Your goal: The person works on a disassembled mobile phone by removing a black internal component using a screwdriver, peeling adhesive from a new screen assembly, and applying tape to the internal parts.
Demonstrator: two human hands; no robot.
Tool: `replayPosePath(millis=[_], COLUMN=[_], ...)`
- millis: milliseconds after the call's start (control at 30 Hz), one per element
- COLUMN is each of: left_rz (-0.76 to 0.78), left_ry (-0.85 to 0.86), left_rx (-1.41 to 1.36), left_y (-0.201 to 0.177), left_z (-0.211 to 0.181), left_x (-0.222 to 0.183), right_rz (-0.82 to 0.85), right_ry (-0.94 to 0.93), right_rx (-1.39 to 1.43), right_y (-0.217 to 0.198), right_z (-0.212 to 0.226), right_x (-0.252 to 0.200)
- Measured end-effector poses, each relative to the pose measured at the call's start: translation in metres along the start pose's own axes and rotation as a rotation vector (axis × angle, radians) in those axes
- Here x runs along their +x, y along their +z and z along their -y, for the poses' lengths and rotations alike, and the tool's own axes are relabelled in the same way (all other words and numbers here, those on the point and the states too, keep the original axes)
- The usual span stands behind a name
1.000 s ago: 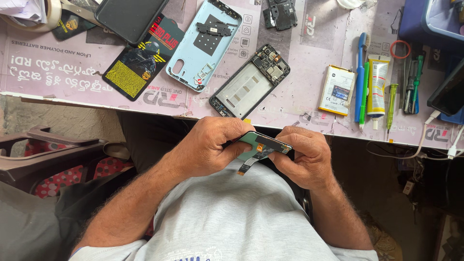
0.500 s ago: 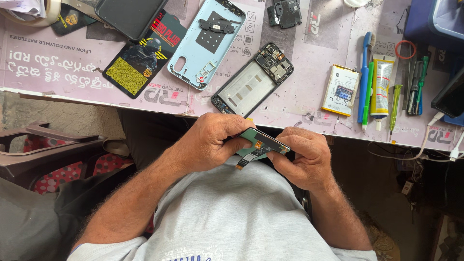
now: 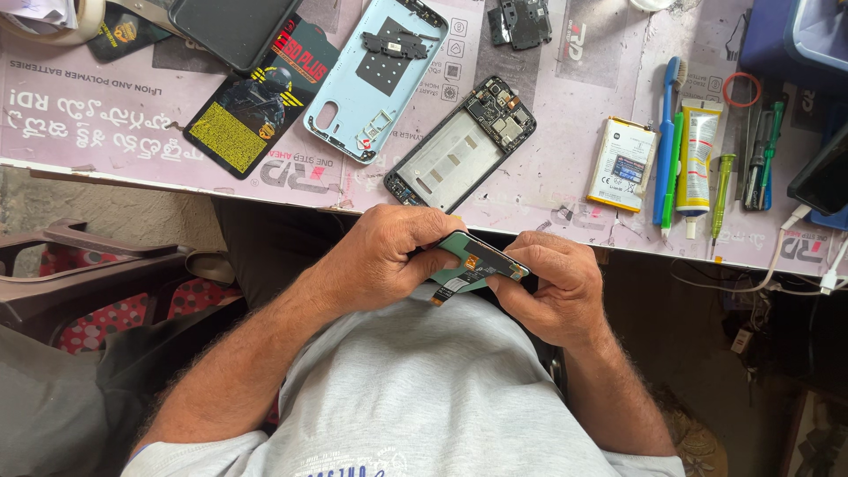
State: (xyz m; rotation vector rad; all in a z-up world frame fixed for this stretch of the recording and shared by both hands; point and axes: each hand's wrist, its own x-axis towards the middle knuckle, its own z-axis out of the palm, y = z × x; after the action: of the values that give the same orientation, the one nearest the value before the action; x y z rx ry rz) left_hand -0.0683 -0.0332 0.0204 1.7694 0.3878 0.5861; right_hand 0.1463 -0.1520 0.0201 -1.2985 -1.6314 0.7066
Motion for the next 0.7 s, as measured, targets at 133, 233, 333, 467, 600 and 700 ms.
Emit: replayPosePath(millis=[133,233,333,467,600,700], left_rz=[-0.004,-0.002,-0.001,-0.008,-0.016,-0.012], left_ry=[0.021,0.007,-0.008,0.005,0.022,0.003], left_rx=[0.01,0.007,0.008,0.018,0.015,0.012], left_y=[-0.0004,-0.0003,-0.0001,0.0004,0.0011,0.0017], left_z=[-0.0001,-0.0001,0.0005,0.0022,0.0037,0.0041], left_x=[-0.0005,-0.0011,-0.0021,-0.0027,-0.003,-0.0034], right_rz=[0.002,0.002,0.005,0.008,0.003,-0.001], right_ry=[-0.009,-0.004,-0.007,-0.011,-0.014,-0.011], right_rx=[-0.013,-0.013,-0.009,-0.001,0.014,-0.024], right_y=[0.0003,0.0005,0.0008,0.001,0.0025,0.0022], right_z=[0.0005,0.0013,0.0011,-0.0006,-0.0031,-0.0026], right_x=[-0.0004,-0.0006,-0.0004,-0.0012,-0.002,-0.0018])
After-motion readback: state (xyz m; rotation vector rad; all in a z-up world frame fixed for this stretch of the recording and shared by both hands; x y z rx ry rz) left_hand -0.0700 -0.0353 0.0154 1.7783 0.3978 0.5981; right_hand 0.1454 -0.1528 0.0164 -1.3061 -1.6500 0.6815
